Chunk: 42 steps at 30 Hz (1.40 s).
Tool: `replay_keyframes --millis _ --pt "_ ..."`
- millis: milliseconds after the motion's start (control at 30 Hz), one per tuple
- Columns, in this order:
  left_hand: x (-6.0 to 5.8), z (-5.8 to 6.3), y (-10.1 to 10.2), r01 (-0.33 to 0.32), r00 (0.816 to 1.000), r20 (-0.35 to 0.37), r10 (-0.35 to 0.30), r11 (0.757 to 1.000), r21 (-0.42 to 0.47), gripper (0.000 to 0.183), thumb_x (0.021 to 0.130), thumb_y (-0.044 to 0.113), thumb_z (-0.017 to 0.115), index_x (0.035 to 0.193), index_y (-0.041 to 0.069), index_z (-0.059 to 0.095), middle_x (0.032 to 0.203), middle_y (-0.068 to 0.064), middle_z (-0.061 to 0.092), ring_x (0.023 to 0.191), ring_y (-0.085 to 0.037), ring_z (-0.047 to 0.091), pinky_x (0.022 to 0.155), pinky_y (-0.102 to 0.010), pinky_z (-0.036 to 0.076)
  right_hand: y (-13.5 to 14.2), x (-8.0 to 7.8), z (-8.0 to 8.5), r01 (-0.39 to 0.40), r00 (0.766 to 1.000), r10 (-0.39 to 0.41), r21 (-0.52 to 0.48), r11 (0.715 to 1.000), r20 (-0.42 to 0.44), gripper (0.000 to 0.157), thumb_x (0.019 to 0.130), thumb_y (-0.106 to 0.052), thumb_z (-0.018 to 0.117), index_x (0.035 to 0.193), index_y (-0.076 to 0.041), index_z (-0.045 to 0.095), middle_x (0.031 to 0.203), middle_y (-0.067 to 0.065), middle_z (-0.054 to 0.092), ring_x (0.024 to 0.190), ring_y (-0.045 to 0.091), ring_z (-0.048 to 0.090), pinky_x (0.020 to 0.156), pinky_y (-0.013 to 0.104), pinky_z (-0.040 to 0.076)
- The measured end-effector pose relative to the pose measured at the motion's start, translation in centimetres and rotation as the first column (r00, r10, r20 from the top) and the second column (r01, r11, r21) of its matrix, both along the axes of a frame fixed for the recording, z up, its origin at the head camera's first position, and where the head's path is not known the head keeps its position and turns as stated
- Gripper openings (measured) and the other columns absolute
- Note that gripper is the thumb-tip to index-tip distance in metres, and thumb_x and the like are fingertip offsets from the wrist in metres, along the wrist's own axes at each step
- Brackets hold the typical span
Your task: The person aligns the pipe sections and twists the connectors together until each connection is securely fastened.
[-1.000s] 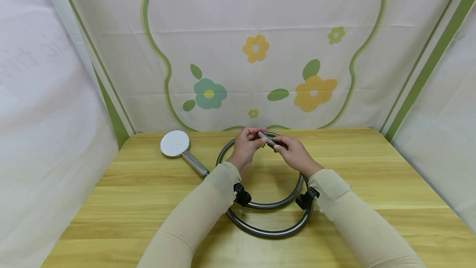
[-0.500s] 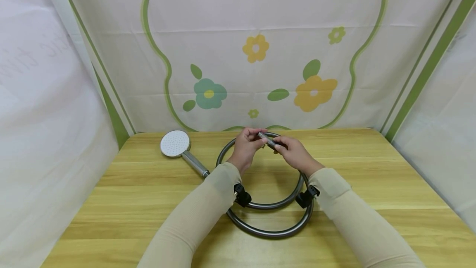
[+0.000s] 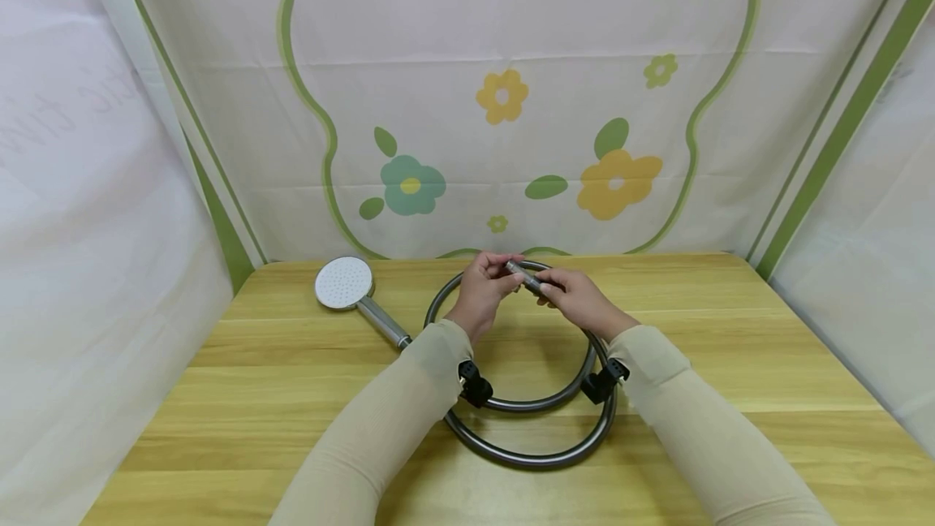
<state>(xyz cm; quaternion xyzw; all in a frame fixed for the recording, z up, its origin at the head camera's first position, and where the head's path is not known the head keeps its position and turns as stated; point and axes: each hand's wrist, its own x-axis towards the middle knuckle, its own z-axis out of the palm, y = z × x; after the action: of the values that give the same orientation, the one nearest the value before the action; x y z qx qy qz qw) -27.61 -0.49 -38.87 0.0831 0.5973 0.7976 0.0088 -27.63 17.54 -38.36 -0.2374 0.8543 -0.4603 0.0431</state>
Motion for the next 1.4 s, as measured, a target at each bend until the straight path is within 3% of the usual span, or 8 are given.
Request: replay_keyframes --millis 267,367,500,633,833,1167,1400 --pt "0.1 0.1 0.1 -0.005 1.000 0.011 0.005 1.000 0.011 0.027 0.090 -0.009 0.061 0.115 -0.002 0.052 0.132 -0.023 0.056 0.100 -0.015 0.062 0.081 -0.025 0.052 0.1 -0.3 -0.1 0.060 0.994 -0.057 -0.025 0.998 0.096 0.037 0.104 -0.014 0.040 0.133 0.006 0.052 0.118 0.026 0.061 0.107 0.037 0.061 0.092 0.051 0.048" --pt "0.2 0.2 0.2 -0.014 1.000 0.011 0.014 1.000 0.002 0.027 0.090 -0.009 0.061 0.115 -0.002 0.053 0.130 -0.021 0.058 0.097 -0.014 0.062 0.080 -0.025 0.052 0.1 -0.2 -0.1 0.101 0.991 -0.100 -0.008 0.995 0.084 0.039 0.105 -0.021 0.041 0.135 0.001 0.052 0.126 0.023 0.060 0.116 0.037 0.056 0.096 0.050 0.045" --pt "0.2 0.2 0.2 -0.029 1.000 0.008 0.029 1.000 -0.001 0.027 0.089 -0.009 0.062 0.114 -0.002 0.054 0.128 -0.020 0.059 0.093 -0.013 0.062 0.077 -0.024 0.052 -0.1 0.0 -0.1 0.136 0.990 -0.136 0.005 0.991 0.030 0.040 0.103 -0.025 0.045 0.136 -0.003 0.052 0.131 0.018 0.057 0.119 0.034 0.054 0.097 0.051 0.045" --pt "0.1 0.2 0.2 -0.044 0.999 0.006 0.044 0.999 0.002 0.027 0.088 -0.009 0.063 0.114 -0.002 0.055 0.129 -0.022 0.058 0.092 -0.012 0.062 0.077 -0.024 0.052 -0.4 0.4 -0.1 0.153 0.986 -0.152 0.010 0.988 -0.076 0.039 0.097 -0.018 0.054 0.131 0.000 0.053 0.124 0.018 0.059 0.112 0.034 0.057 0.089 0.050 0.049" --pt "0.1 0.3 0.3 -0.059 0.998 0.014 0.059 0.998 0.007 0.026 0.088 -0.009 0.063 0.112 -0.001 0.056 0.125 -0.018 0.062 0.091 -0.012 0.061 0.077 -0.024 0.052 -0.9 0.7 -0.5 0.182 0.958 -0.160 0.074 0.980 -0.239 0.043 0.088 -0.016 0.068 0.124 0.001 0.056 0.114 0.016 0.056 0.101 0.029 0.056 0.083 0.047 0.049" --pt "-0.1 0.4 0.3 -0.063 0.998 0.032 0.063 0.998 0.015 0.027 0.088 -0.009 0.064 0.112 -0.001 0.056 0.126 -0.020 0.061 0.089 -0.012 0.060 0.076 -0.024 0.052 -1.5 1.1 -0.8 0.257 0.914 -0.209 0.098 0.961 -0.349 0.028 0.087 -0.009 0.072 0.112 -0.001 0.061 0.100 0.012 0.057 0.090 0.025 0.058 0.078 0.043 0.052" --pt "-0.3 0.4 0.4 -0.060 0.997 0.040 0.059 0.998 0.018 0.027 0.088 -0.007 0.064 0.113 0.000 0.056 0.127 -0.021 0.059 0.092 -0.012 0.060 0.078 -0.025 0.052 -1.5 1.5 -0.7 0.283 0.884 -0.230 0.075 0.956 -0.408 0.023 0.088 -0.010 0.072 0.109 -0.002 0.066 0.100 0.011 0.061 0.089 0.025 0.060 0.076 0.043 0.053"
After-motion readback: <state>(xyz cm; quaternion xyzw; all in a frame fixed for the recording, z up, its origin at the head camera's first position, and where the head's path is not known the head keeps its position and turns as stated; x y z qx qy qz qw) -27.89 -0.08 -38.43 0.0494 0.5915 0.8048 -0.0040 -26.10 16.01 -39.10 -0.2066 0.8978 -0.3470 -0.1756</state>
